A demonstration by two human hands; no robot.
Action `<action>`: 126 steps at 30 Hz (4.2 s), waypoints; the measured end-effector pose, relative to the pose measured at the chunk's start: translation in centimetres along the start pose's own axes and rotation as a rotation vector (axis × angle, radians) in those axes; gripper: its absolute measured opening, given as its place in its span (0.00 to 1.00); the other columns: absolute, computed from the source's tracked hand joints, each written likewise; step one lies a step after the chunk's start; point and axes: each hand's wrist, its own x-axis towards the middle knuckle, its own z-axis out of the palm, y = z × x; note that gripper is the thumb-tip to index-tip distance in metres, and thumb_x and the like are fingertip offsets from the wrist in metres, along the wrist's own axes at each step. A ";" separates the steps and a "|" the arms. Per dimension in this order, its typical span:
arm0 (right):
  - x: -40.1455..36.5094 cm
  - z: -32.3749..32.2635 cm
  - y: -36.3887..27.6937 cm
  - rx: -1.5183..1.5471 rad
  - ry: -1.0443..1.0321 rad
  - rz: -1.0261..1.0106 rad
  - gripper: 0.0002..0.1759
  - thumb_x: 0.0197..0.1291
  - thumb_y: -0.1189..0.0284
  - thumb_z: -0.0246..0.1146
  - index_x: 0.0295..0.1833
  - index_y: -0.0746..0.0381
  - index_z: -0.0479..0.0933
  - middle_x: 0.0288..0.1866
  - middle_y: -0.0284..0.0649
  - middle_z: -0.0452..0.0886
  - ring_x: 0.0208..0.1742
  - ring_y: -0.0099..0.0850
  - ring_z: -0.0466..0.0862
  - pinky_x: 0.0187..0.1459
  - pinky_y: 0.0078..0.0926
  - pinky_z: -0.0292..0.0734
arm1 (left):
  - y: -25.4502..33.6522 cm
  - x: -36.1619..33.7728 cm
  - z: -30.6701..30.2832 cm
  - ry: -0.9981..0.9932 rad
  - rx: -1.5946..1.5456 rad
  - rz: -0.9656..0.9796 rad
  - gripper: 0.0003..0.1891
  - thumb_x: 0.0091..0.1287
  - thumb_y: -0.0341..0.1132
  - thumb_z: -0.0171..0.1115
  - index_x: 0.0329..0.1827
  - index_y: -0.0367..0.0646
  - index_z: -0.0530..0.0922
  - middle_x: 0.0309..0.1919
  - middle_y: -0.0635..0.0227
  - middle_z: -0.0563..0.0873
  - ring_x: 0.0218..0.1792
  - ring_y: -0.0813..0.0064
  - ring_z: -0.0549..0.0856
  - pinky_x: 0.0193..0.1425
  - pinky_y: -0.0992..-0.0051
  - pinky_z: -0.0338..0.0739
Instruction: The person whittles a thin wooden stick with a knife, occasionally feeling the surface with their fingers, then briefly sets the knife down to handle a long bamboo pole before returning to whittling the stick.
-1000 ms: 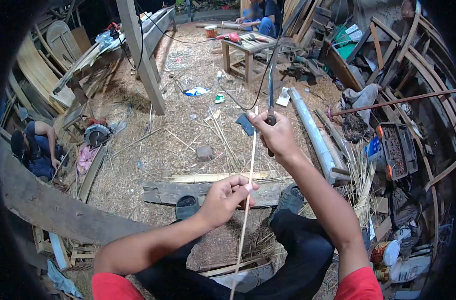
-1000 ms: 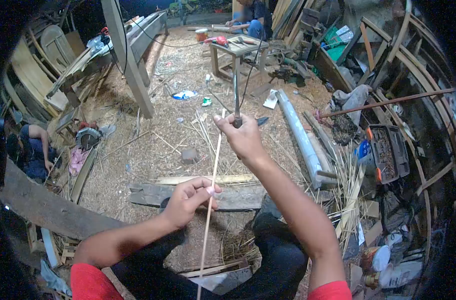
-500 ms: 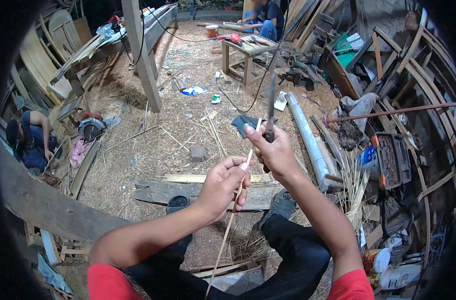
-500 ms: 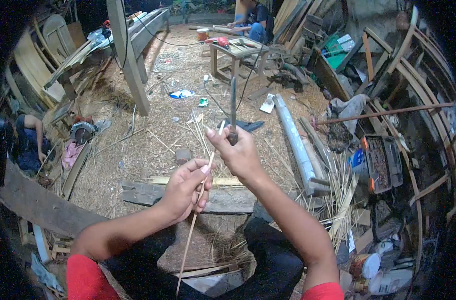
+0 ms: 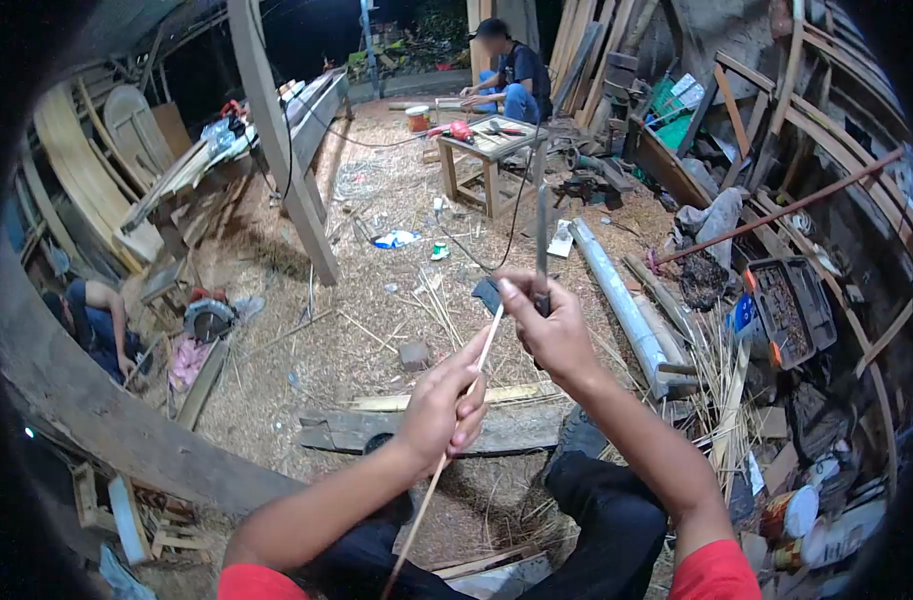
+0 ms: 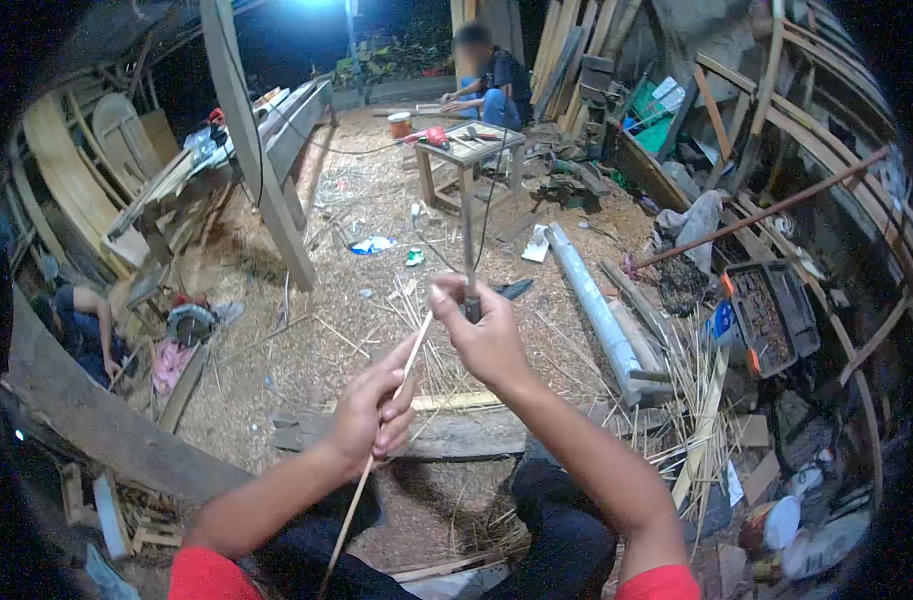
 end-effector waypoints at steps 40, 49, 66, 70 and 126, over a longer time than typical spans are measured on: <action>-2.4 5.1 1.0 -0.774 -0.290 -0.829 0.07 0.45 0.68 0.63 0.26 0.59 0.75 0.24 0.40 0.80 0.25 0.40 0.83 0.28 0.38 0.78 | 1.0 -3.7 -2.2 -0.085 -0.348 -0.002 0.32 0.73 0.31 0.38 0.81 0.57 0.49 0.12 0.71 0.63 0.08 0.79 0.64 0.11 0.79 0.65; -1.7 4.7 1.8 -0.823 -0.134 -0.702 0.07 0.47 0.69 0.62 0.22 0.59 0.75 0.21 0.43 0.78 0.25 0.44 0.82 0.28 0.41 0.76 | 0.4 -2.8 -1.6 -0.070 -0.406 -0.002 0.30 0.76 0.33 0.40 0.81 0.60 0.50 0.14 0.74 0.62 0.08 0.81 0.62 0.10 0.82 0.62; 2.5 -3.2 5.1 -0.692 0.095 -0.124 0.12 0.65 0.67 0.62 0.44 0.67 0.77 0.31 0.50 0.84 0.30 0.42 0.84 0.36 0.39 0.76 | 0.4 -2.3 -0.9 -0.071 -0.373 0.001 0.30 0.74 0.33 0.36 0.81 0.53 0.49 0.16 0.73 0.65 0.09 0.83 0.61 0.10 0.84 0.60; 0.5 -0.4 1.7 -0.477 -0.103 -0.273 0.09 0.64 0.70 0.63 0.42 0.64 0.78 0.27 0.49 0.81 0.28 0.42 0.84 0.31 0.37 0.74 | 0.9 -1.7 -1.5 -0.056 -0.363 0.023 0.29 0.74 0.33 0.38 0.80 0.53 0.51 0.16 0.72 0.66 0.08 0.83 0.61 0.08 0.83 0.58; 0.5 -2.7 3.8 -0.714 0.068 -0.287 0.14 0.63 0.72 0.57 0.28 0.61 0.84 0.20 0.43 0.82 0.19 0.31 0.81 0.23 0.30 0.73 | 1.1 -2.8 -1.4 0.023 -0.120 0.128 0.29 0.74 0.31 0.37 0.80 0.45 0.53 0.15 0.71 0.70 0.08 0.84 0.63 0.10 0.85 0.63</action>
